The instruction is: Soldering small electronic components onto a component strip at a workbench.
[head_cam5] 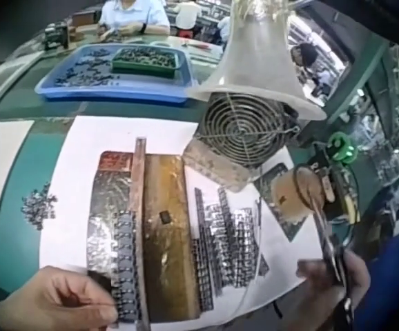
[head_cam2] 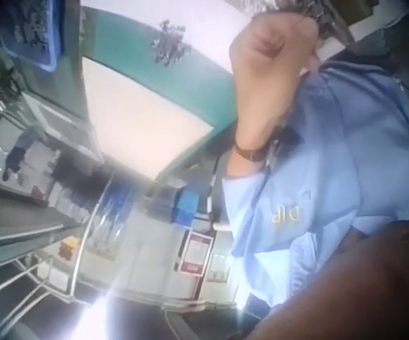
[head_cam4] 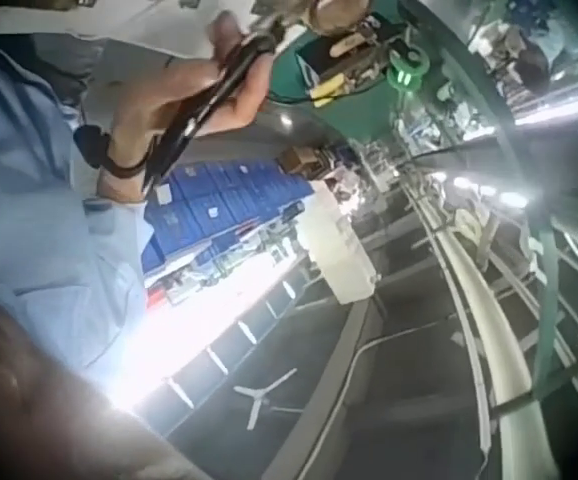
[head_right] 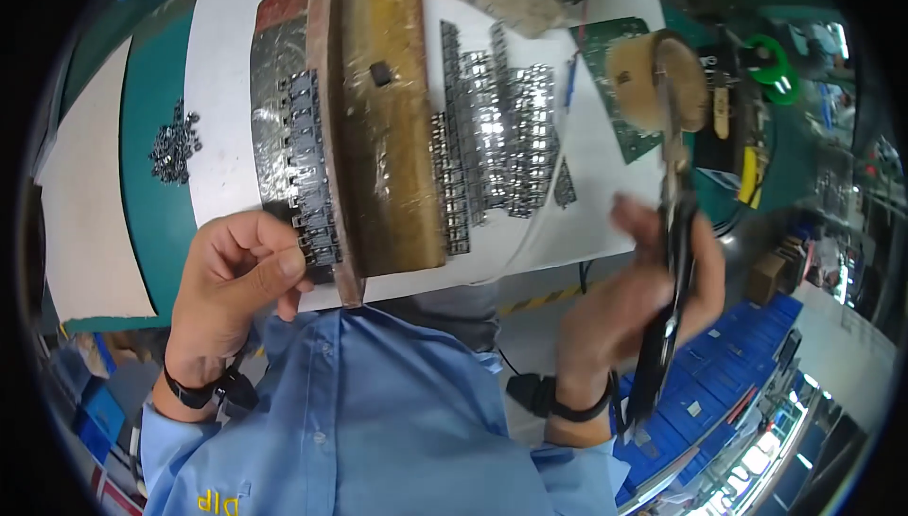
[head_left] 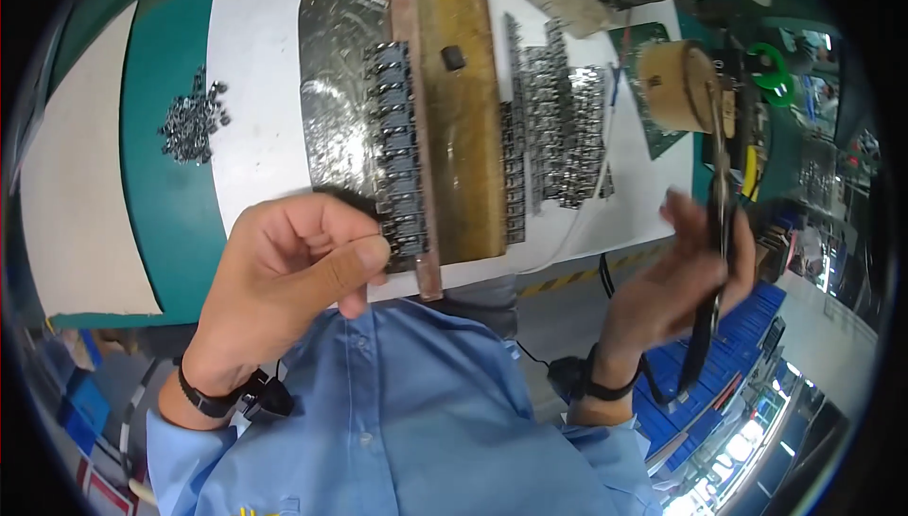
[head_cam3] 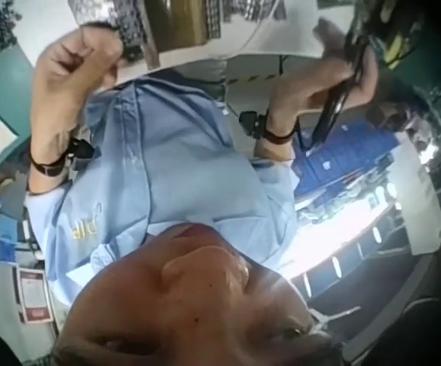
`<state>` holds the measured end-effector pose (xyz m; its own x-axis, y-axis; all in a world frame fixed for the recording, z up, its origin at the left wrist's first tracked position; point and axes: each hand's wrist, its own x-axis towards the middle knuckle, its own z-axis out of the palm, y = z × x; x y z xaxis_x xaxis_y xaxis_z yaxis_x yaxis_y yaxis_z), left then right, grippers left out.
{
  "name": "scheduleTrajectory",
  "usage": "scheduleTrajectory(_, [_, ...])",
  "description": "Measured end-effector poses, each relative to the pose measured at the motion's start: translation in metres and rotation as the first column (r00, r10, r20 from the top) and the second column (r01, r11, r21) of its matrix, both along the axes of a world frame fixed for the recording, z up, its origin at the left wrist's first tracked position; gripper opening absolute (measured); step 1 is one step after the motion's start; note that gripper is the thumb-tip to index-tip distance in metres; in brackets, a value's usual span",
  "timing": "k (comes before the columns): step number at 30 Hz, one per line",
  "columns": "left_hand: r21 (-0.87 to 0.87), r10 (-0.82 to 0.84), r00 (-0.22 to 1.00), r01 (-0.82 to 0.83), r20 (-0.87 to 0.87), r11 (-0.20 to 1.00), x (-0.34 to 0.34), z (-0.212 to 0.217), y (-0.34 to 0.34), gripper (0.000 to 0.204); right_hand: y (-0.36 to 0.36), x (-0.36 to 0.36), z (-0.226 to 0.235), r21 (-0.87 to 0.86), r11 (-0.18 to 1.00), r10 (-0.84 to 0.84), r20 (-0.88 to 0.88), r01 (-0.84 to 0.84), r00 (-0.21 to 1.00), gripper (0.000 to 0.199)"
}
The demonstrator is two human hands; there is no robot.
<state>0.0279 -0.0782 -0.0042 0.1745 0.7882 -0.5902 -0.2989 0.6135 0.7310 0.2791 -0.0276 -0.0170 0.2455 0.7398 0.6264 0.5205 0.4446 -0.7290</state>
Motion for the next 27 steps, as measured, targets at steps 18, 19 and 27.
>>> scheduleTrajectory(18, [0.008,-0.068,0.988,0.067,0.136,0.998,-0.011,-0.005,0.003,0.012,-0.064,-0.016,0.027,-0.098,0.807,0.556,-0.208,-0.583,0.805,0.039])
scheduleTrajectory(19, [0.006,-0.066,0.988,0.066,0.138,0.998,-0.011,-0.006,0.003,0.012,-0.064,-0.018,0.029,-0.16,0.766,0.603,-0.156,-0.622,0.783,0.042])
scheduleTrajectory(27, [0.032,-0.074,0.994,0.071,0.085,0.997,-0.008,-0.003,0.005,0.01,-0.063,-0.021,0.028,-0.272,0.711,0.652,-0.089,-0.648,0.753,0.046])
